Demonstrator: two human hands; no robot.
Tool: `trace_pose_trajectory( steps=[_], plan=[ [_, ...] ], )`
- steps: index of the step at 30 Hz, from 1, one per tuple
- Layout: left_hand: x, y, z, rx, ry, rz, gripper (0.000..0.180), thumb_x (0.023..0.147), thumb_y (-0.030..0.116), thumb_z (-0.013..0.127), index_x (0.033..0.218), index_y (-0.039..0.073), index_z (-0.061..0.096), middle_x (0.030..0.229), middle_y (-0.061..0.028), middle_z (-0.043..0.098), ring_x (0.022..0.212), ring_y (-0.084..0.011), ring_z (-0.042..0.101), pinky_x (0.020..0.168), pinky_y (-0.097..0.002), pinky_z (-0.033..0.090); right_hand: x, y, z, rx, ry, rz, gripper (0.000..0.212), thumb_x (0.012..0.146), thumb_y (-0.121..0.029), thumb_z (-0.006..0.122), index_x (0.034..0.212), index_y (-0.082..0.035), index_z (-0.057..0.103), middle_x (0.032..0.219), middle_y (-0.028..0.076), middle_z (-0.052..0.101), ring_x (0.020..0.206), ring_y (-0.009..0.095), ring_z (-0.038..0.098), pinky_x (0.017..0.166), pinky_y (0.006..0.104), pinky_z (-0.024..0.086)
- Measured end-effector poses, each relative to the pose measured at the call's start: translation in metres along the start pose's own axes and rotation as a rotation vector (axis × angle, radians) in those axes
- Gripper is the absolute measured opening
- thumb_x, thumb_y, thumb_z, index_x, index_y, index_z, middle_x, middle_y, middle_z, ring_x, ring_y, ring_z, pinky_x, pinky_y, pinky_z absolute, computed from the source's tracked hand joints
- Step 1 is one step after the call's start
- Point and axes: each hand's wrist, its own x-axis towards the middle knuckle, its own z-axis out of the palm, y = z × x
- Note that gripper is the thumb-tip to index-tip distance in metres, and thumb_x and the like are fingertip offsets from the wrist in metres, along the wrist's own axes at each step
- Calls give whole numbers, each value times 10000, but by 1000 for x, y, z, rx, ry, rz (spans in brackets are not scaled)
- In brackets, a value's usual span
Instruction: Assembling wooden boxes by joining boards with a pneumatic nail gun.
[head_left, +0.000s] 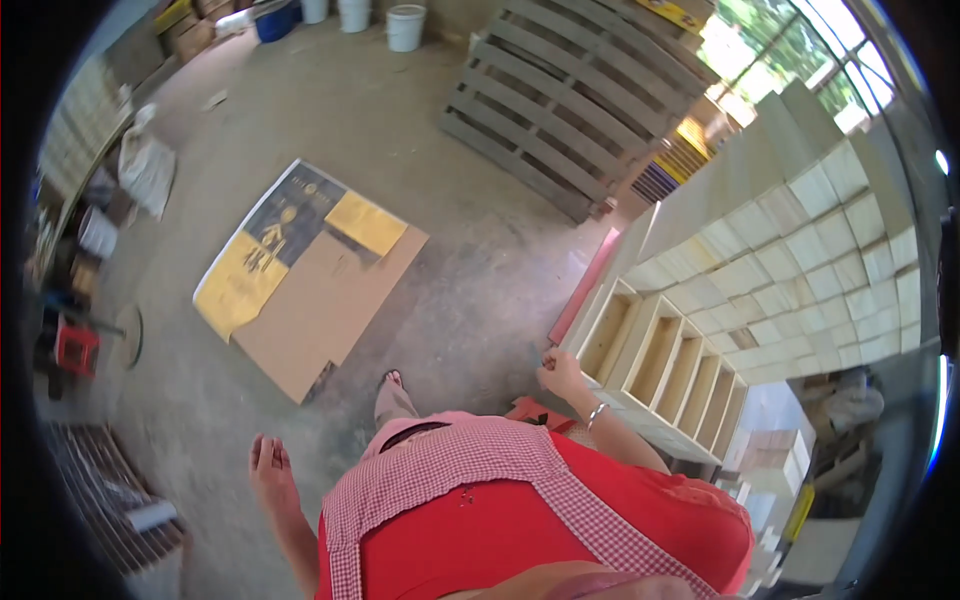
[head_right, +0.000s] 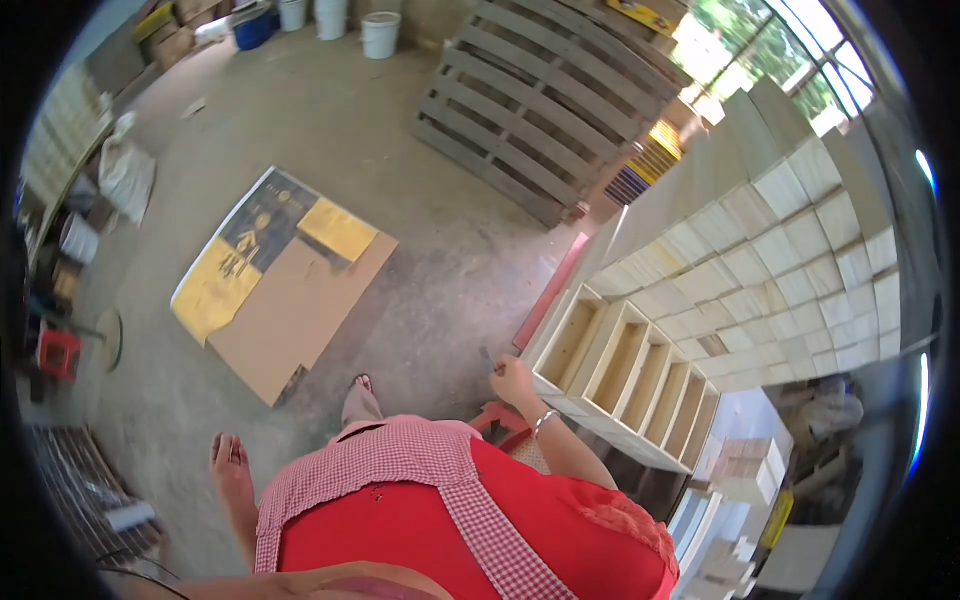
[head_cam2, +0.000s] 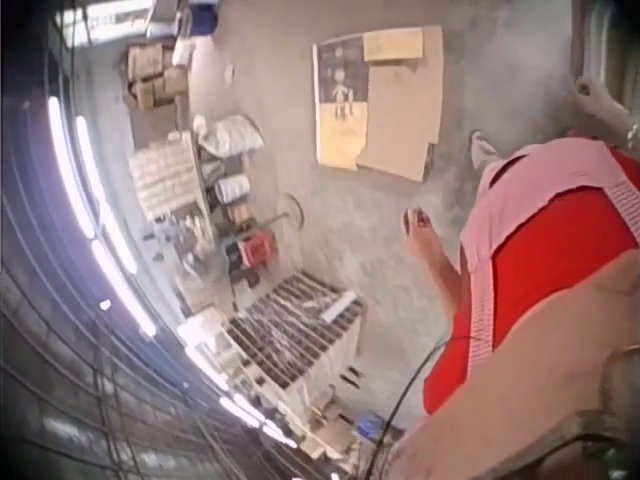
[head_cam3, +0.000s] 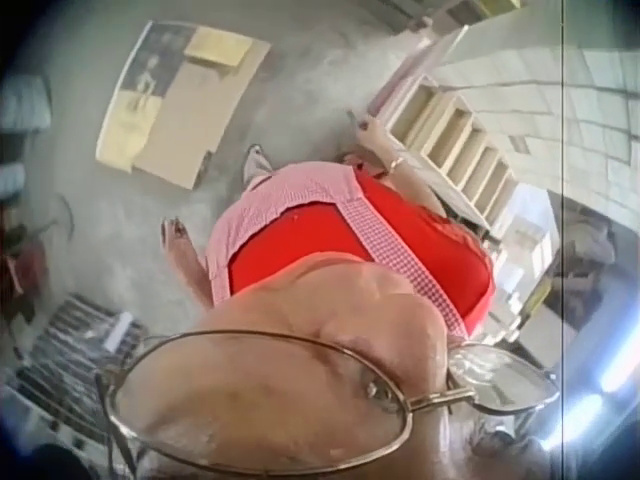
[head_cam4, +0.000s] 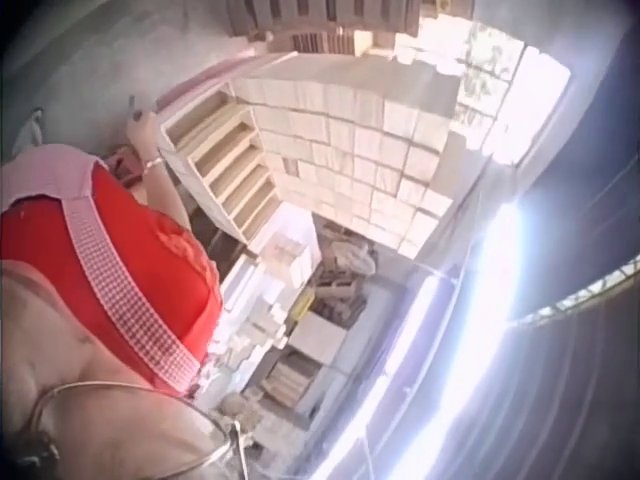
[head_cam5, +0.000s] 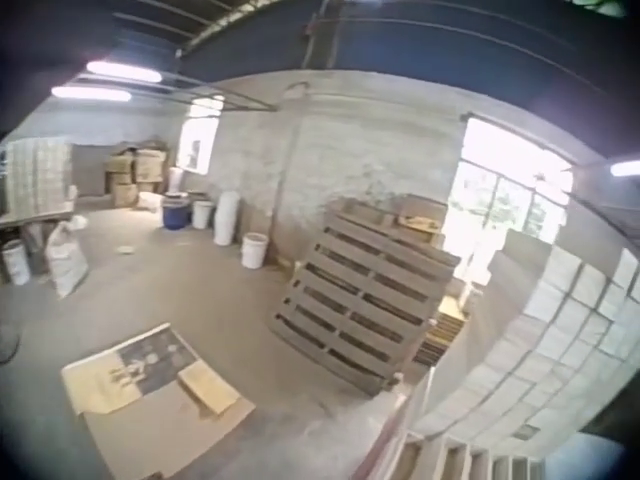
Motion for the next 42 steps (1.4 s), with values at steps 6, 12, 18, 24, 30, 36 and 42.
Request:
trace_pose_trajectory(
  steps=[6, 12, 18, 24, 30, 36, 42],
  plan=[
    [129, 10, 224, 127, -422, -76, 201, 912, 59, 621, 1099, -6, 587, 976, -73, 627, 891, -148, 615, 794, -236, 503, 11, -1, -30, 136, 126, 285, 140, 720, -98, 640, 783, 27, 636, 647, 111, 652, 584, 166, 628, 566, 315, 500],
    [149, -41, 465, 293, -844, -227, 165, 885, -23, 583, 1035, 11, 644, 945, -72, 677, 808, -163, 659, 730, -255, 537, 51, 6, -32, 297, 296, 540, 151, 734, -115, 647, 806, 18, 652, 647, 95, 659, 606, 155, 637, 578, 315, 507],
    [113, -134, 625, 393, -990, -474, 167, 851, -50, 578, 982, 13, 660, 887, -65, 675, 747, -146, 653, 713, -241, 538, 184, 45, -57, 440, 448, 527, 154, 745, -119, 642, 824, 13, 652, 666, 95, 659, 632, 168, 651, 623, 321, 523],
    [105, -166, 739, 518, -973, -596, 160, 843, -57, 565, 954, 5, 662, 839, -54, 659, 718, -128, 639, 667, -241, 545, 354, 59, -143, 583, 573, 373, 133, 778, -89, 658, 874, 3, 651, 724, 79, 661, 663, 127, 626, 647, 287, 516],
    [137, -214, 868, 537, -1086, -638, 162, 834, -74, 543, 925, -2, 657, 831, -68, 657, 706, -129, 641, 636, -240, 554, 481, 83, -215, 732, 742, 315, 55, 813, -32, 656, 852, -5, 630, 733, -12, 623, 659, 56, 568, 607, 228, 482],
    [155, -282, 1015, 478, -1177, -787, 172, 846, -60, 518, 925, 7, 655, 827, -67, 647, 695, -127, 628, 633, -240, 553, 587, 166, -283, 779, 899, 440, 101, 783, -65, 665, 849, 9, 644, 727, 42, 652, 673, 95, 600, 649, 268, 514],
    [119, -292, 1150, 563, -1087, -729, 117, 901, 32, 553, 975, 36, 644, 822, -56, 658, 727, -147, 651, 651, -263, 550, 638, 279, -340, 478, 1095, 803, 124, 761, -107, 706, 842, -17, 680, 774, 65, 683, 707, 152, 628, 662, 314, 516]
  ],
)
